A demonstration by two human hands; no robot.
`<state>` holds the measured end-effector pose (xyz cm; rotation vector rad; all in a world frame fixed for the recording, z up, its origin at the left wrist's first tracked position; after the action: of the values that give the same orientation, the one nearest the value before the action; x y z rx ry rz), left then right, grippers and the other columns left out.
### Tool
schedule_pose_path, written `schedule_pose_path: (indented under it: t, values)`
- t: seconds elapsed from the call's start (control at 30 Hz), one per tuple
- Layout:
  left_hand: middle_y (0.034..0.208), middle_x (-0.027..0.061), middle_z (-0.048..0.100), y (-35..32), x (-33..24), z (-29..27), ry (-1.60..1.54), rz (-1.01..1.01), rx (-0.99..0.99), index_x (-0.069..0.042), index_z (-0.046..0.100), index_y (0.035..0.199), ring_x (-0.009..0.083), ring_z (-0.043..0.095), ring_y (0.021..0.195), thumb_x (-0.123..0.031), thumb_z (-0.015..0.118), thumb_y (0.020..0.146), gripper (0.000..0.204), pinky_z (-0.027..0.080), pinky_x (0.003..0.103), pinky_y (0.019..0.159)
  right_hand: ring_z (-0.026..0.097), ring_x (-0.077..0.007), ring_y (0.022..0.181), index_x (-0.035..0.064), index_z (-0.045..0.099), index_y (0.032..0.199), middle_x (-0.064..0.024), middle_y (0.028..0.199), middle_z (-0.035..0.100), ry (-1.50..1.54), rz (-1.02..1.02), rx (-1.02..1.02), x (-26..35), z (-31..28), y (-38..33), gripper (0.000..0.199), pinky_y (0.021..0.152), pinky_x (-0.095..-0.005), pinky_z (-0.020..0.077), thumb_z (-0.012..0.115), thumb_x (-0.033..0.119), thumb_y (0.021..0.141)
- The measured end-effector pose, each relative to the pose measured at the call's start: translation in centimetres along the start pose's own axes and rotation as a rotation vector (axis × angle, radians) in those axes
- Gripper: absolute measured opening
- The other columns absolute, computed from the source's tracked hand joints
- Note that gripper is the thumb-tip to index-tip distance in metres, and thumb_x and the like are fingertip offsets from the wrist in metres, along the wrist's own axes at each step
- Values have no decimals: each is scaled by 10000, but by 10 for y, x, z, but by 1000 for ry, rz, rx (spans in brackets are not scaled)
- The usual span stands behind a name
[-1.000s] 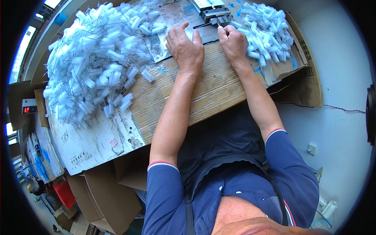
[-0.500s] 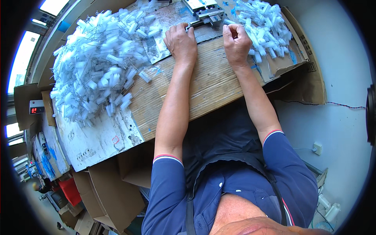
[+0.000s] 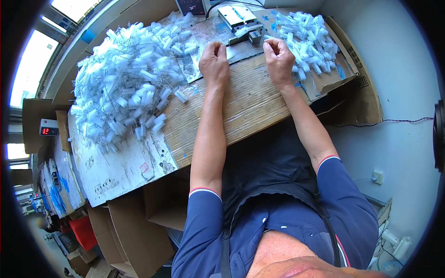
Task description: Measuring the dimensions of small white brushes using a caliper in a workshop setting.
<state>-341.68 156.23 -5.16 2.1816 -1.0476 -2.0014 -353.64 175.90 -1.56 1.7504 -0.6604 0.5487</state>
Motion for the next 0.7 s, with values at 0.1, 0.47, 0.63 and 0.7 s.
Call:
schedule_pose_path:
  t: [0.1,0.47,0.63,0.7]
  values:
    - [806,20,677,-3,5,9,-285,-212,247,-64,703,968,119,579,676,-142,674,981,84,459,290,620,656,-112,692,-6,730,1054,-36,849,714,361,347,23,-20,10,2,151,605,-268,541,753,81,932]
    - [730,10,593,-32,5,31,-640,-684,769,-91,619,920,91,510,528,-218,573,1031,174,358,223,430,634,-65,684,7,716,1004,-25,829,701,807,573,334,-16,39,1,146,547,-204,484,772,131,953]
    - [727,30,554,-36,7,33,-834,-780,854,-61,601,920,121,504,517,-194,561,1017,170,349,237,421,597,-43,630,30,713,977,19,761,656,814,627,373,-11,47,-10,124,531,-191,467,765,139,948]
    - [733,38,578,-39,5,34,-821,-789,889,-48,601,925,127,515,520,-183,545,1018,172,372,239,425,575,-26,612,42,715,948,24,754,649,819,649,304,-15,50,-13,102,528,-183,453,764,129,932]
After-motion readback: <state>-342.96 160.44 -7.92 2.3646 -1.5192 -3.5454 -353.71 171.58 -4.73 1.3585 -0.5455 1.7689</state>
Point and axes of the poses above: each hand's wrist, its own y-axis towards the middle knuckle, its own z-axis out of the palm, x = y × z, the point moved 8 cm from there along y, towards the middle knuckle
